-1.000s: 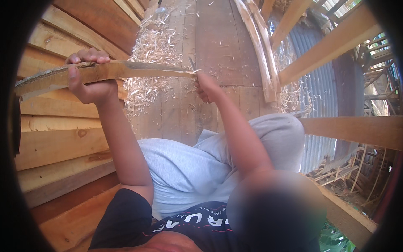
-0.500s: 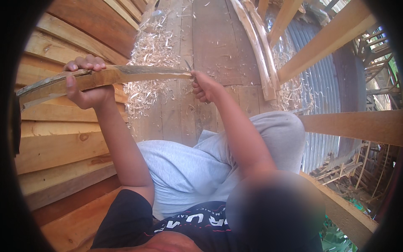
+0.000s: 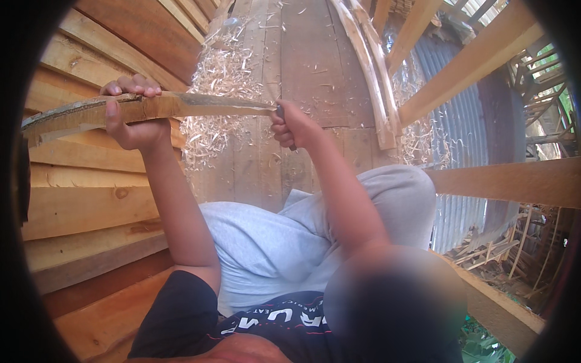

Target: The person sits on the floor and uses a knife to shave thin layers off a long wooden plank. They hold the plank with one hand and scrape along its length with the other, producing wood shavings.

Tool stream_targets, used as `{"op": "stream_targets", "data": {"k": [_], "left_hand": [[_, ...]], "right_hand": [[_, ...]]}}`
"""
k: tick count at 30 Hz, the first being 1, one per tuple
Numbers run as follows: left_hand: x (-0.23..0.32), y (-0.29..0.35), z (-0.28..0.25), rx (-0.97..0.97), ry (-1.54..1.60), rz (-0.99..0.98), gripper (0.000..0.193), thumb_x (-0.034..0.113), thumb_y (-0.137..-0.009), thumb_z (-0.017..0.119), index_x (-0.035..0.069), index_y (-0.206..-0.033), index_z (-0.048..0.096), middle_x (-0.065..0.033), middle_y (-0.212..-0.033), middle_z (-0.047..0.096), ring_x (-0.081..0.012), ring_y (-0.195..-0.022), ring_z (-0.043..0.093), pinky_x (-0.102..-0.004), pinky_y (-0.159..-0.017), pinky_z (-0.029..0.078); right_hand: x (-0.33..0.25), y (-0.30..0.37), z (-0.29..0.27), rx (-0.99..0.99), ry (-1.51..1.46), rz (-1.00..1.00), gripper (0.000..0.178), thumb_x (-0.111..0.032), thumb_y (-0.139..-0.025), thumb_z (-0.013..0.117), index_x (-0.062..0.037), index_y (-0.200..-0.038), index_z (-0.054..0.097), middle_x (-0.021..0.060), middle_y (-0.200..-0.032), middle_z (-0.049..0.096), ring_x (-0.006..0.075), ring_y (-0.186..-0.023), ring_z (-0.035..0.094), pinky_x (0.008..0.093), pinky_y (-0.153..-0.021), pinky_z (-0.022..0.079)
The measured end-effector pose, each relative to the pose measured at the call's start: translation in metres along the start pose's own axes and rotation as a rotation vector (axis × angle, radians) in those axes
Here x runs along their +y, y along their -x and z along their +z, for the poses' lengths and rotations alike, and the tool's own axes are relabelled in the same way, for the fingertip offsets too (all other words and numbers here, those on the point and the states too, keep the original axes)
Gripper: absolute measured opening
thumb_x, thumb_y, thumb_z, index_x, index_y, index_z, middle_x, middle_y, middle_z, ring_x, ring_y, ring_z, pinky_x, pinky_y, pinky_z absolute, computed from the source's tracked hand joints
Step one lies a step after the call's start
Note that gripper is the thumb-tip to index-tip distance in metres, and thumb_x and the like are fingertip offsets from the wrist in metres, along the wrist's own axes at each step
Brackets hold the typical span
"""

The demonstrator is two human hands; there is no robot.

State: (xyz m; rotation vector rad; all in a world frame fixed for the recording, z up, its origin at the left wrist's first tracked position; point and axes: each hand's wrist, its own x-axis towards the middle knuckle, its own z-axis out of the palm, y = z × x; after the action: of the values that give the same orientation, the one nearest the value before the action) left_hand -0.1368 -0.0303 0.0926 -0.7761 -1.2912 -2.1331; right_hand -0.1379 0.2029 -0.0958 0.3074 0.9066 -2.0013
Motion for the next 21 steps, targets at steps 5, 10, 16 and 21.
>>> {"op": "stream_targets", "data": {"k": [5, 10, 16, 21], "left_hand": [[-0.001, -0.001, 0.004, 0.005, 0.051, 0.031, 0.025, 0.027, -0.081, 0.059, 0.009, -0.093, 0.046, -0.009, -0.072, 0.053, -0.0201, -0.061, 0.056, -0.0333, -0.059, 0.05], [-0.003, -0.001, 0.0, 0.004, 0.062, 0.051, 0.026, 0.026, -0.082, 0.06, 0.008, -0.094, 0.046, -0.0094, -0.072, 0.053, -0.02, -0.06, 0.056, -0.0323, -0.058, 0.051], [0.001, 0.001, 0.007, 0.001, 0.047, 0.018, 0.025, 0.03, -0.083, 0.058, 0.009, -0.092, 0.046, -0.0081, -0.074, 0.052, -0.0187, -0.065, 0.051, -0.0319, -0.062, 0.049], [0.003, 0.005, 0.007, 0.039, 0.033, 0.016, 0.027, 0.029, -0.083, 0.059, 0.009, -0.092, 0.045, -0.0078, -0.073, 0.05, -0.0185, -0.064, 0.051, -0.0308, -0.062, 0.048]], "right_hand": [[0.003, -0.016, -0.028, 0.678, -0.339, -0.246, 0.034, -0.045, -0.094, 0.034, -0.0129, -0.083, 0.04, -0.0013, -0.056, 0.032, 0.0106, -0.042, 0.026, 0.0279, -0.038, 0.021], [0.006, -0.022, -0.025, 0.907, 0.078, -0.298, 0.022, -0.028, -0.089, 0.044, -0.0082, -0.096, 0.049, 0.0037, -0.064, 0.045, 0.0156, -0.048, 0.04, 0.033, -0.042, 0.033], [0.013, -0.026, -0.037, 1.14, 0.767, -0.45, 0.031, -0.021, -0.081, 0.054, -0.0011, -0.103, 0.062, 0.0208, -0.093, 0.067, 0.0329, -0.087, 0.066, 0.0409, -0.074, 0.05], [0.016, -0.01, -0.041, 1.093, 0.991, -0.442, 0.046, -0.022, -0.071, 0.07, -0.0023, -0.112, 0.063, 0.0192, -0.103, 0.067, 0.0336, -0.098, 0.065, 0.0423, -0.084, 0.05]]}}
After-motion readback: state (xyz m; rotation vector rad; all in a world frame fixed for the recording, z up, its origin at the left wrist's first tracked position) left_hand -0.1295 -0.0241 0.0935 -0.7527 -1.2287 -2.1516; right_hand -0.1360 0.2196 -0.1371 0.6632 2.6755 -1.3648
